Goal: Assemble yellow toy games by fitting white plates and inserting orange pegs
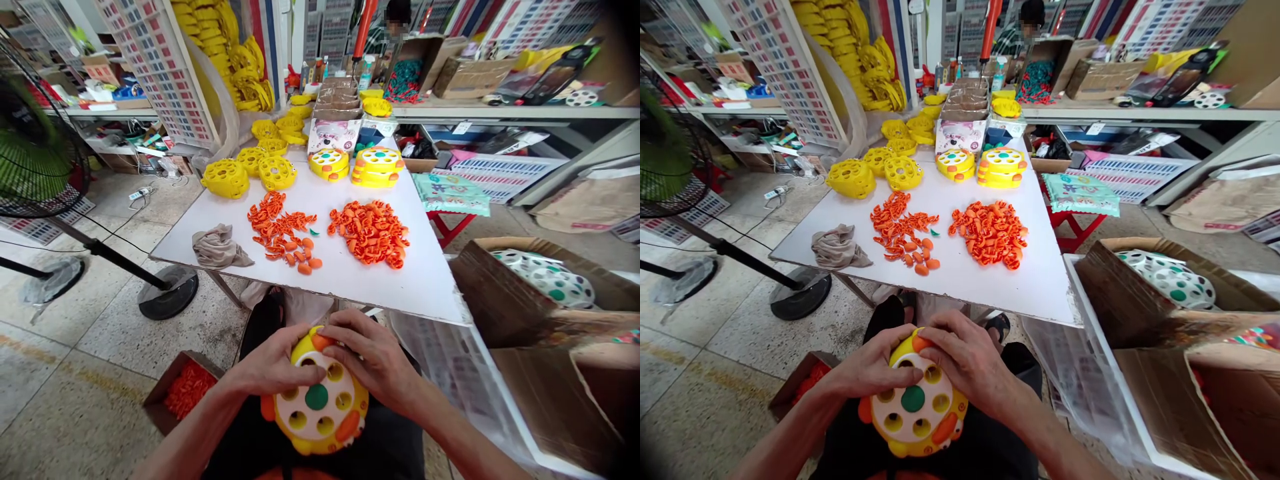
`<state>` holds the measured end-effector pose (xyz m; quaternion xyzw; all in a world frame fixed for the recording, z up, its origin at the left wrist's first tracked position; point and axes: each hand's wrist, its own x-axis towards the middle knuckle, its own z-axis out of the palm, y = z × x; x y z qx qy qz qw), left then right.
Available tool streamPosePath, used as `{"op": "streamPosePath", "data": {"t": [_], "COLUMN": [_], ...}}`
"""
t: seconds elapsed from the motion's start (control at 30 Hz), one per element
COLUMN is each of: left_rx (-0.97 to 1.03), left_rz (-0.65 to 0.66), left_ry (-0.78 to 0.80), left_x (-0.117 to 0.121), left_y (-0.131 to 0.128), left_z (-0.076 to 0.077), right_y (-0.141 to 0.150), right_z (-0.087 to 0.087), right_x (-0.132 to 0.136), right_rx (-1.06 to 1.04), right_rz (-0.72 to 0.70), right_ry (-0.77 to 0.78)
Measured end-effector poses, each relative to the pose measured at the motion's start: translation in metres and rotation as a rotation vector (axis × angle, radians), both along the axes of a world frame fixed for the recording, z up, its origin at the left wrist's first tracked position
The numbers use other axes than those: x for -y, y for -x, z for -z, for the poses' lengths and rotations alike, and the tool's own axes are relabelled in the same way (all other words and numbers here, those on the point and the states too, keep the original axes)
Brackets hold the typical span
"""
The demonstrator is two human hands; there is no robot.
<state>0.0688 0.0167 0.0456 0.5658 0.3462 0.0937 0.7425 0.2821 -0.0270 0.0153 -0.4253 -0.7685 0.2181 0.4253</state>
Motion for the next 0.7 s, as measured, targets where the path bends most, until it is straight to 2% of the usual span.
{"op": "streamPosePath", "data": {"t": [0.17, 0.33, 0.43, 0.53, 0.7], "left_rx": [-0.097, -0.195, -0.197, -0.213, -0.226], "left_rz": [0.014, 0.078, 0.122, 0.123, 0.063], "left_ry": [-0.137, -0.412, -0.415, -0.405, -0.397], "left_x": [0.002, 0.0, 0.002, 0.007, 0.008], "left_y": [-0.005, -0.006, -0.003, -0.003, -0.002], "left_z": [-0.005, -0.021, -0.027, -0.028, -0.016], "right_y": [0.001, -0.002, -0.005, -0.005, 0.004], "right_z": [0.003, 0.002, -0.004, -0.008, -0.002], "right_x": [0.003, 0.001, 0.001, 0.001, -0.001], "right_rx": [-0.04, -0.385, -0.462, -0.496, -0.56], "right_rz": [0.018, -0.035, -0.144, -0.178, -0.082], "right_ry": [0.121, 0.526, 0.689, 0.749, 0.749]}}
